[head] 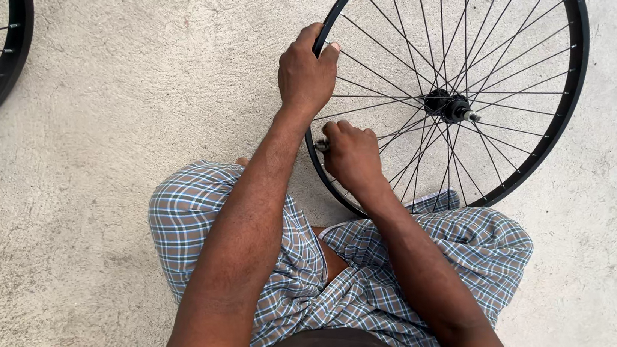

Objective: The person sits on the floor and uses a spoke wrench to tighten the nipples on a bicycle wheel. They rotate the wheel periodically to access different spokes and continue adjusting the tension.

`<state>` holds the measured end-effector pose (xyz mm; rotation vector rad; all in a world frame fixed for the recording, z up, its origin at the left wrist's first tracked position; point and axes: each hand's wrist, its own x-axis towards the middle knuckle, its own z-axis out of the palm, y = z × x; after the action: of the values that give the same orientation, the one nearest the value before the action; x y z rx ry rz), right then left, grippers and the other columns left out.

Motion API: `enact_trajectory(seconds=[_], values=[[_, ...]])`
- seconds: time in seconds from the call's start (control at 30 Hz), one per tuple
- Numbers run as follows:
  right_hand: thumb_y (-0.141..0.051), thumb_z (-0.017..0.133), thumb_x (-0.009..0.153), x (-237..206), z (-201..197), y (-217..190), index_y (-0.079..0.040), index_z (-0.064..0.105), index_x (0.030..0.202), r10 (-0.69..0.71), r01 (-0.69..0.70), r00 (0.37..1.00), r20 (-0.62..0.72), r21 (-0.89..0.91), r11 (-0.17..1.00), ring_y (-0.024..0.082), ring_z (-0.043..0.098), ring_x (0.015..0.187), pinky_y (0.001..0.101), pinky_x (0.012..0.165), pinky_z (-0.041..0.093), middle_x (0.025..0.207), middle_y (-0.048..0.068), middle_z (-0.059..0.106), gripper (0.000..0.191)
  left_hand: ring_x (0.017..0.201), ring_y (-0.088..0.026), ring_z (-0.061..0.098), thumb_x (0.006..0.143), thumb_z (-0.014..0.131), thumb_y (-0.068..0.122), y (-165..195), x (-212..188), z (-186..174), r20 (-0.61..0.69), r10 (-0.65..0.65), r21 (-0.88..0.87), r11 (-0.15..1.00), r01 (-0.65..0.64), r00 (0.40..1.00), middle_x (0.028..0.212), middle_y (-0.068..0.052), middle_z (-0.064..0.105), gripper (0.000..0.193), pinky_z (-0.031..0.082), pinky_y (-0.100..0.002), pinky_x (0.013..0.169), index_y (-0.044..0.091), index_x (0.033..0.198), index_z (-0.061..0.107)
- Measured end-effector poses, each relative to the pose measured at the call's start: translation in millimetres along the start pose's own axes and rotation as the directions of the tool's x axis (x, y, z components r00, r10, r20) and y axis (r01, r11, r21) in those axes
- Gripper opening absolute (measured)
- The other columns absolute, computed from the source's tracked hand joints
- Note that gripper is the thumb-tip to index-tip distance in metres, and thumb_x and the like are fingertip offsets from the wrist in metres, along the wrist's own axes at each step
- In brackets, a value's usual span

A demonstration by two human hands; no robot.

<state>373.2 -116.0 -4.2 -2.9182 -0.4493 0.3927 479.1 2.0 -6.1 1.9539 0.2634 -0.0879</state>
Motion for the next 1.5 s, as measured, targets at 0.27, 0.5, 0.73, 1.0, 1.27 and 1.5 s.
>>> enact_trajectory(seconds=[0.27,0.5,0.73,1.0,1.27,1.5], values=[[-0.010,0.078,0.079,-10,-6,18,-0.008,0.065,0.104,-0.244,0.316,0.941,-0.234,0.351,0.881,0.025,0.068,0.084,0.0427,0.078,0.048,0.102,0.010,0.072,0.027,0.068,-0.018,0.067,0.107,0.043,0.046,-4,0,-2,0.045,-0.130,0.015,0.991,0.130,0.990,0.075,-0.007,0.069,0.049,0.052,-0.040,0.062,0.006,0.115,0.070],[-0.014,0.076,0.096,-29,-16,64,-0.010,0.066,0.103,-0.210,0.340,0.874,-0.438,0.243,0.908,0.020,0.063,0.091,0.0382,0.082,0.045,0.103,0.006,0.072,0.013,0.070,-0.009,0.066,0.104,0.062,0.047,5,-2,-1,-0.023,0.160,-0.387,0.908,-0.157,0.987,0.078,-0.001,0.068,0.049,0.057,-0.026,0.061,0.000,0.115,0.072],[-0.014,0.075,0.097,-52,-26,100,-0.010,0.064,0.105,-0.083,0.287,0.822,-0.564,0.283,0.915,0.020,0.066,0.099,0.0368,0.085,0.046,0.107,0.007,0.073,0.014,0.061,-0.003,0.059,0.101,0.064,0.050,23,-13,-4,-0.037,0.281,-0.389,0.880,-0.273,0.959,0.075,0.001,0.065,0.062,0.045,-0.020,0.048,-0.001,0.137,0.062],[-0.015,0.075,0.099,-46,-26,83,-0.010,0.064,0.107,-0.053,0.296,0.809,-0.585,0.328,0.897,0.020,0.067,0.105,0.0372,0.092,0.046,0.109,0.006,0.073,0.014,0.065,-0.002,0.061,0.103,0.067,0.045,29,-21,-14,-0.059,0.254,-0.427,0.867,-0.255,0.965,0.076,0.001,0.067,0.056,0.046,-0.020,0.051,-0.002,0.134,0.064],[-0.018,0.073,0.099,-46,-40,76,-0.011,0.062,0.108,-0.184,0.339,0.861,-0.474,0.264,0.903,0.017,0.065,0.097,0.0415,0.096,0.039,0.111,0.003,0.075,0.016,0.053,-0.002,0.044,0.099,0.070,0.034,31,-17,-13,-0.015,0.160,-0.409,0.900,-0.152,0.987,0.067,0.003,0.057,0.051,0.032,-0.022,0.043,-0.003,0.134,0.063],[-0.018,0.075,0.095,-22,-58,98,-0.009,0.067,0.105,-0.167,0.238,0.957,-0.236,0.315,0.919,0.024,0.062,0.085,0.0383,0.081,0.044,0.097,0.007,0.073,0.016,0.054,-0.001,0.046,0.098,0.072,0.023,33,-8,-19,-0.058,0.010,-0.414,0.910,-0.033,0.998,0.076,0.001,0.061,0.047,0.036,-0.021,0.044,-0.005,0.133,0.060]])
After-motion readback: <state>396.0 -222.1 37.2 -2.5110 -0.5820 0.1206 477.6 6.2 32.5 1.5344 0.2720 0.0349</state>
